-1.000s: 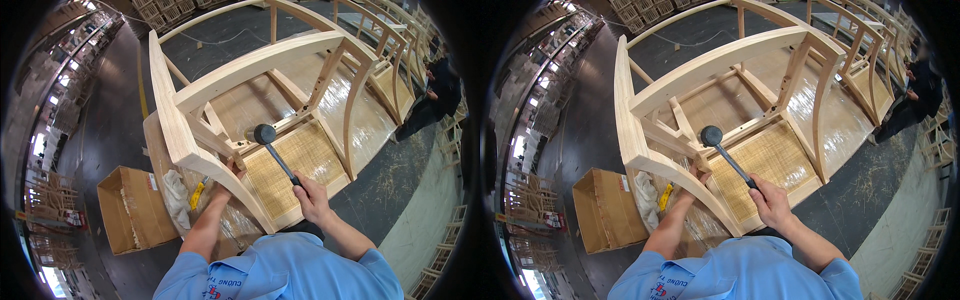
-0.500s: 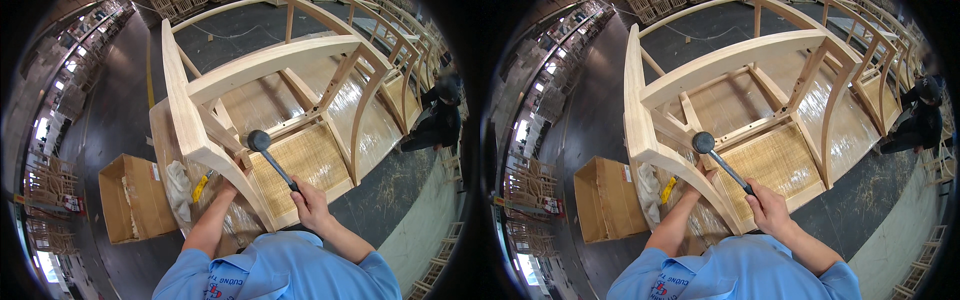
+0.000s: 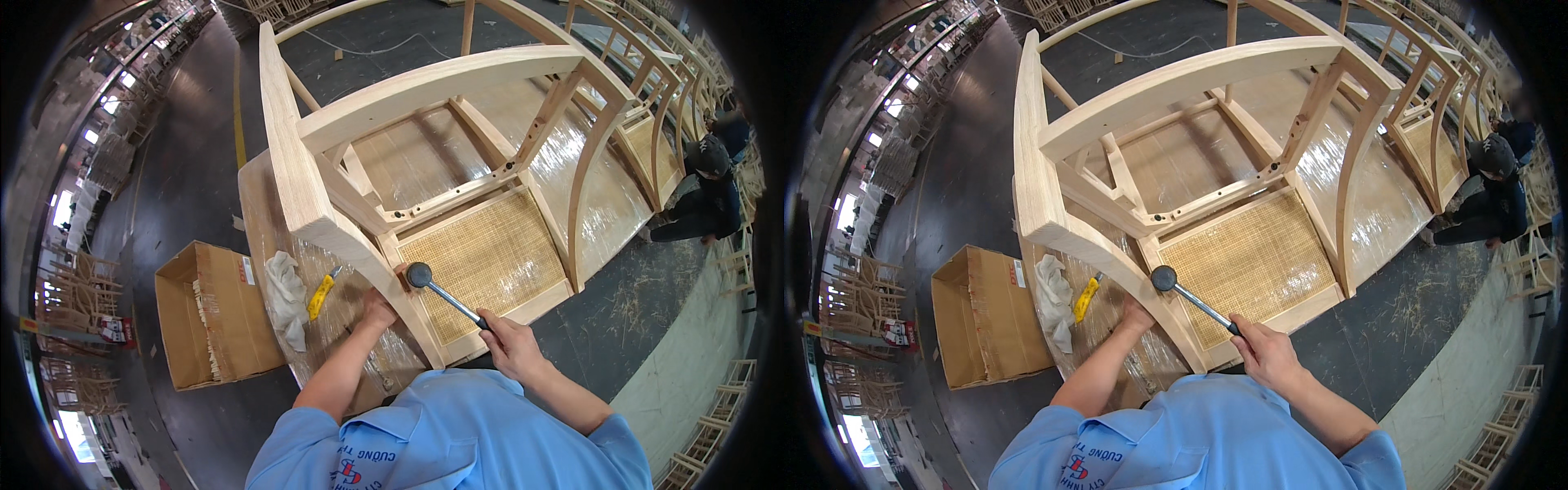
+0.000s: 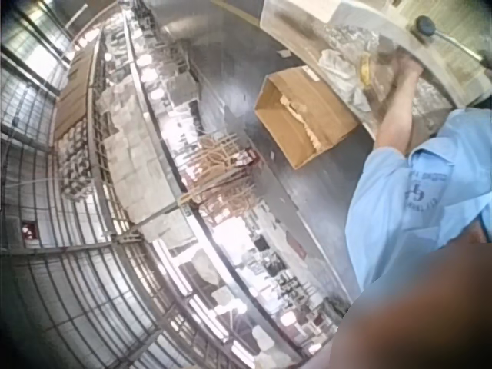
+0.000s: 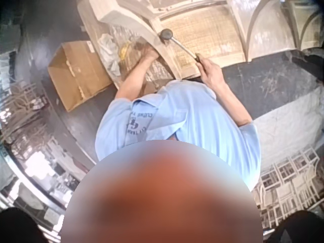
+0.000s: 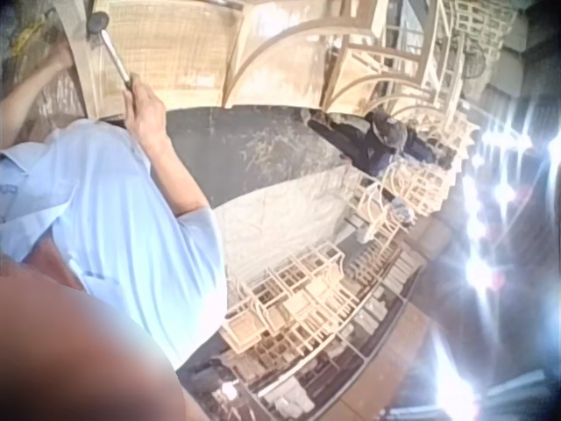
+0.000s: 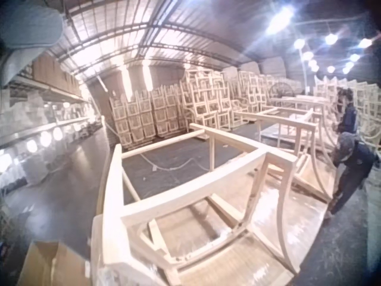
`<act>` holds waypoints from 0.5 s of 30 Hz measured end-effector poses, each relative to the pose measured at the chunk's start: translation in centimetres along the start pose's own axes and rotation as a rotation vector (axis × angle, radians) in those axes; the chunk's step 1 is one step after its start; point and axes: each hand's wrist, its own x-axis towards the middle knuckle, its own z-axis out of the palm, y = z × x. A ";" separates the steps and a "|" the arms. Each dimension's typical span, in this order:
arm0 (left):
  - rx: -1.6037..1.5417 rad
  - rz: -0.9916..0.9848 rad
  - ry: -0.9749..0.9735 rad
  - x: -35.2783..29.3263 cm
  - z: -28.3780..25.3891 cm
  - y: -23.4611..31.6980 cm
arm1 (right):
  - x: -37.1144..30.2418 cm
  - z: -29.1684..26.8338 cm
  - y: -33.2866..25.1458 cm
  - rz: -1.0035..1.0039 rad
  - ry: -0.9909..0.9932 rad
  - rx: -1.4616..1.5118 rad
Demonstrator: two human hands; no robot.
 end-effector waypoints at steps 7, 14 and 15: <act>-0.839 -0.401 -0.099 -1.5 1.5 -0.7 | -3.2 -0.9 -1.0 -0.064 0.017 0.039; -0.358 -0.178 -0.093 -3.2 2.6 -1.0 | -3.8 0.0 -0.9 -0.029 0.029 0.048; -0.199 -0.132 -0.097 -3.3 2.1 -0.3 | -4.2 0.0 -0.8 -0.055 0.072 0.072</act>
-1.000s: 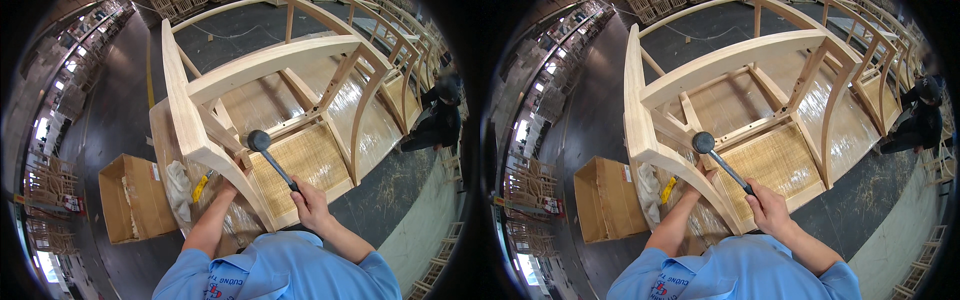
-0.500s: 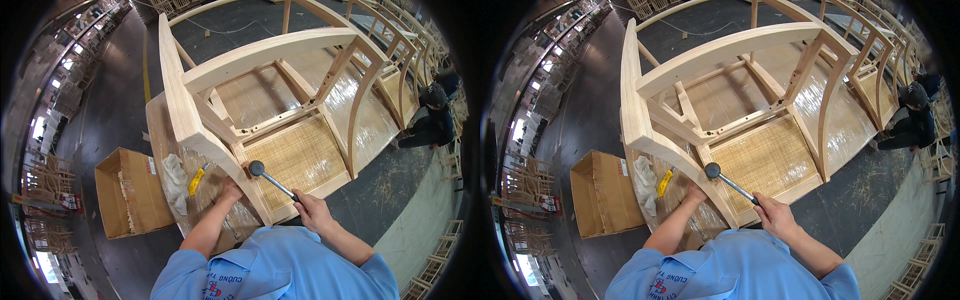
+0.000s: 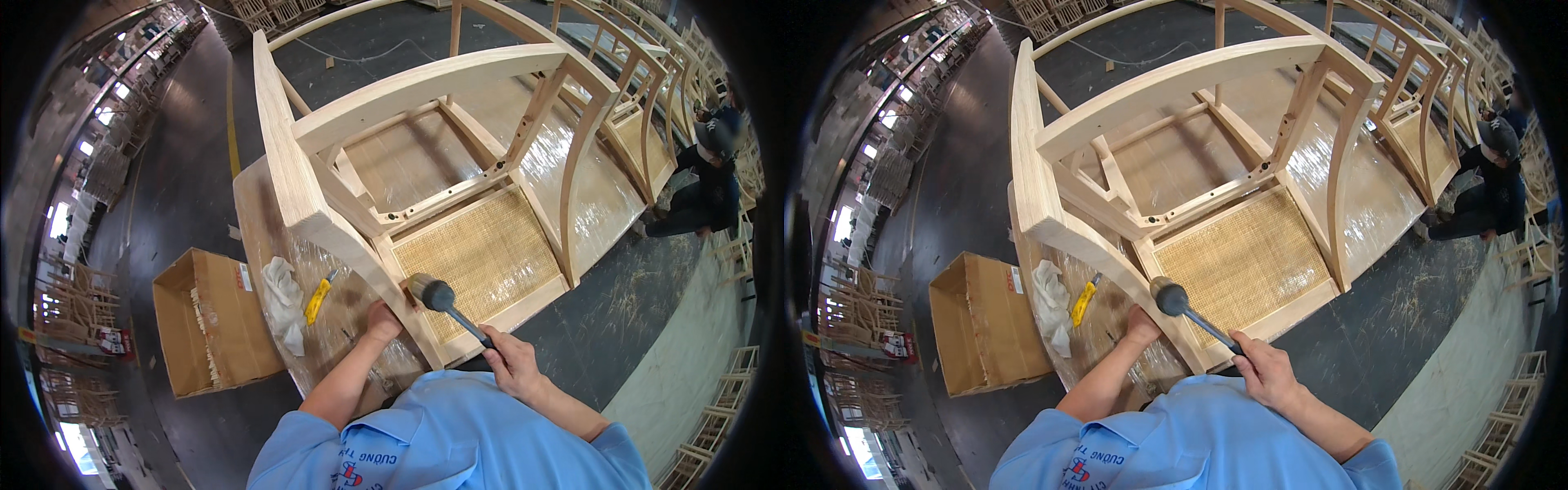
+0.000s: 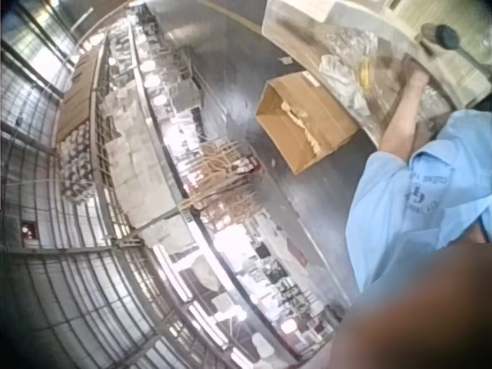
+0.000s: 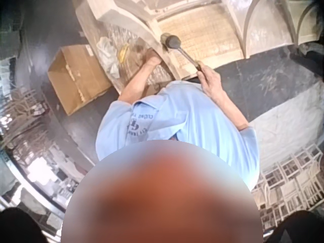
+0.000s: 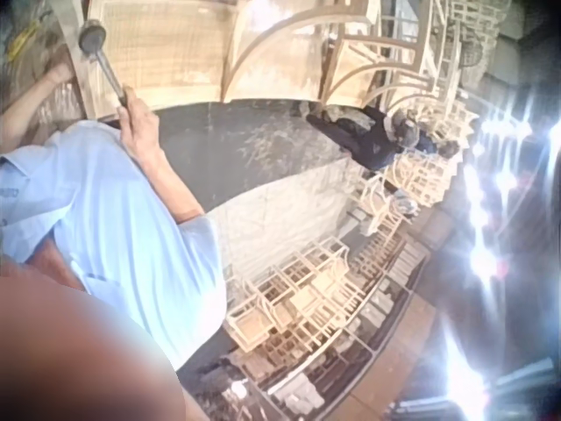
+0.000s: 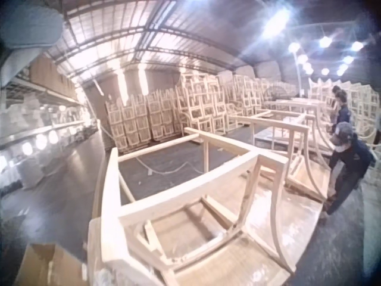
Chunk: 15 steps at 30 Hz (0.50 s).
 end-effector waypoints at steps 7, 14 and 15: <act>0.082 -0.015 0.017 -1.0 -1.0 3.0 | -0.9 -0.2 1.2 0.166 -0.107 -0.094; 0.168 0.079 0.009 -1.2 -1.2 2.8 | -2.3 0.1 1.3 0.113 -0.112 -0.101; 0.213 0.054 -0.024 -1.5 -1.7 2.8 | -2.1 0.1 1.3 0.120 -0.121 -0.097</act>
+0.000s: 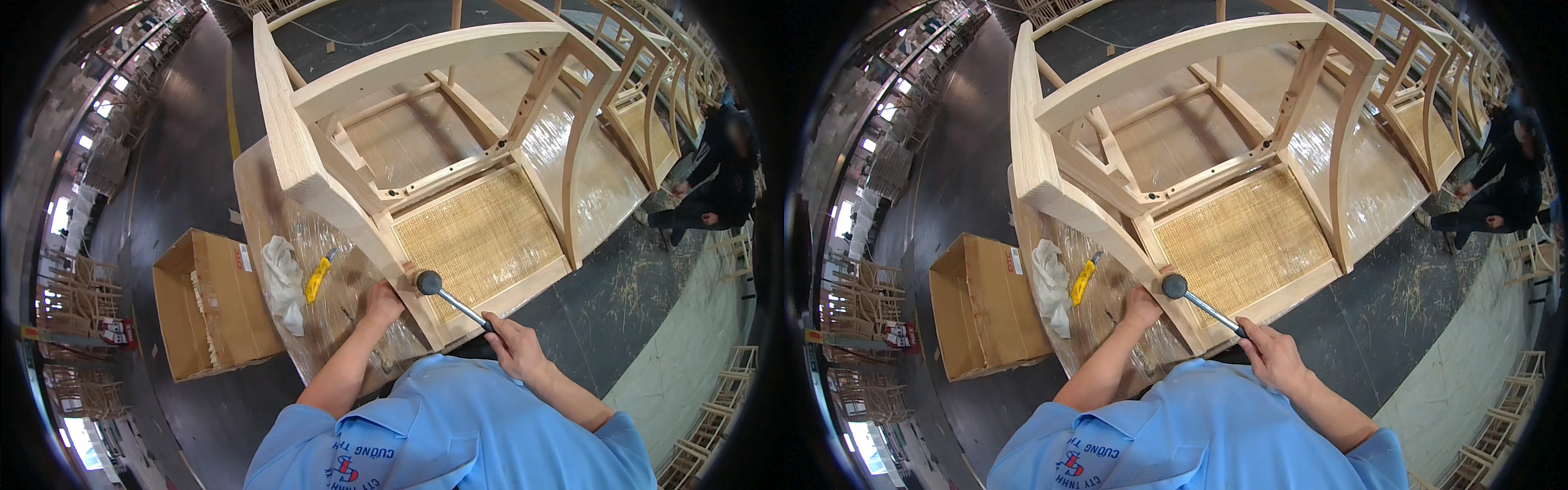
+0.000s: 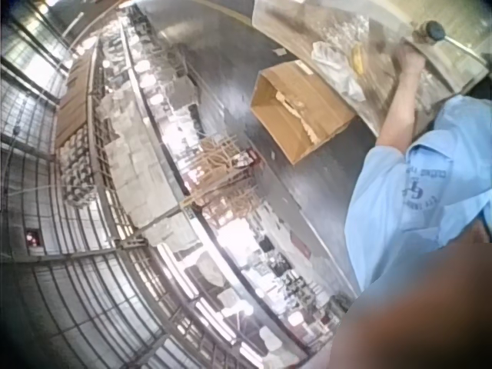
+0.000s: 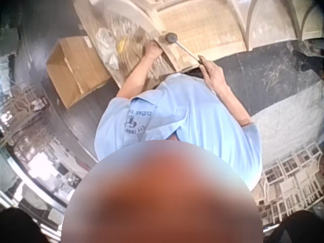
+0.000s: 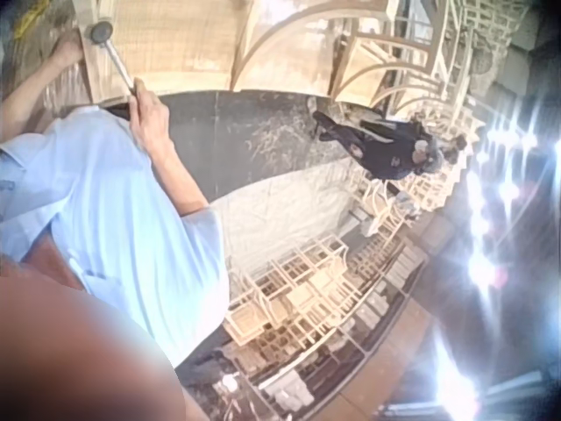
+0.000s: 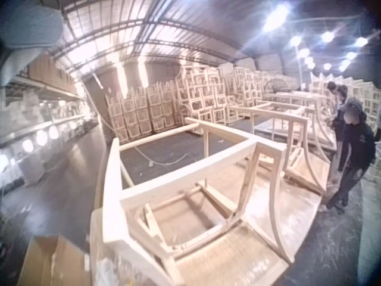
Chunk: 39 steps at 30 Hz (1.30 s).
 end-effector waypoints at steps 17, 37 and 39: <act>0.115 -0.086 0.108 -2.4 -4.8 12.2 | -0.3 0.2 2.6 0.064 -0.029 0.139; -0.168 -0.212 0.068 -8.0 1.2 13.8 | -7.0 -2.6 4.9 -0.181 -0.059 0.056; -0.088 -0.267 0.038 -9.0 1.3 14.5 | -7.8 -4.7 2.2 -0.194 -0.052 0.120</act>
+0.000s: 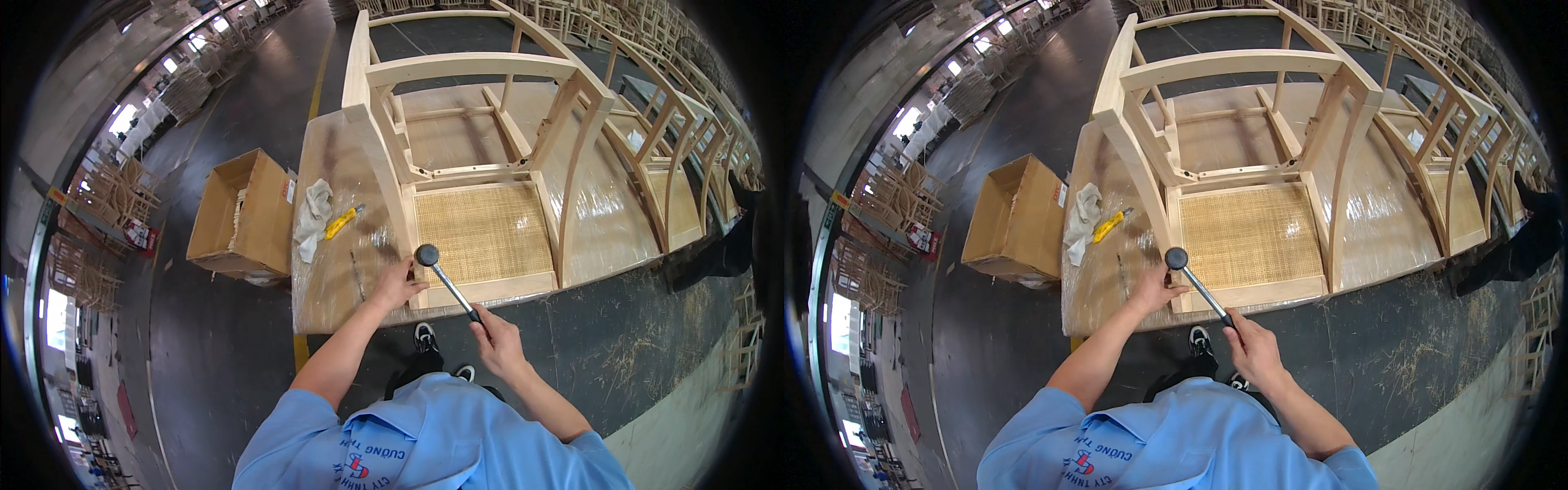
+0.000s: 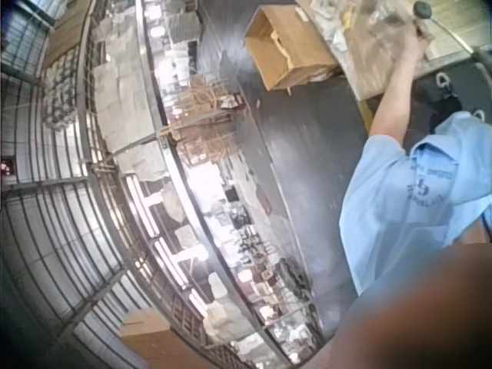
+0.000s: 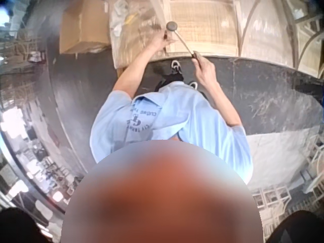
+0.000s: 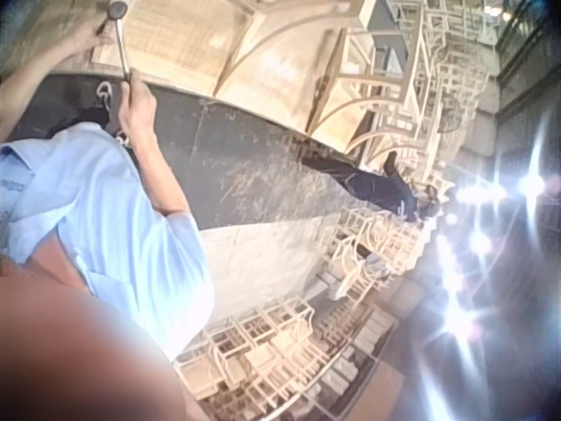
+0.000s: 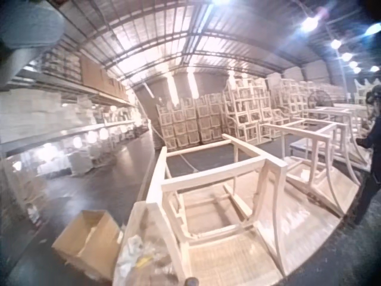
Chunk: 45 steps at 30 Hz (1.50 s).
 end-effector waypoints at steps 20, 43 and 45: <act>-0.135 -0.008 0.111 -2.8 2.6 0.0 | -4.3 -0.1 2.5 0.018 -0.022 -0.086; -0.077 -0.482 0.490 -8.2 -7.5 -16.5 | 5.7 16.7 -2.2 0.272 -0.259 0.181; 0.036 -0.502 0.470 -5.6 -9.0 -17.4 | 9.2 21.7 0.3 0.191 -0.149 0.058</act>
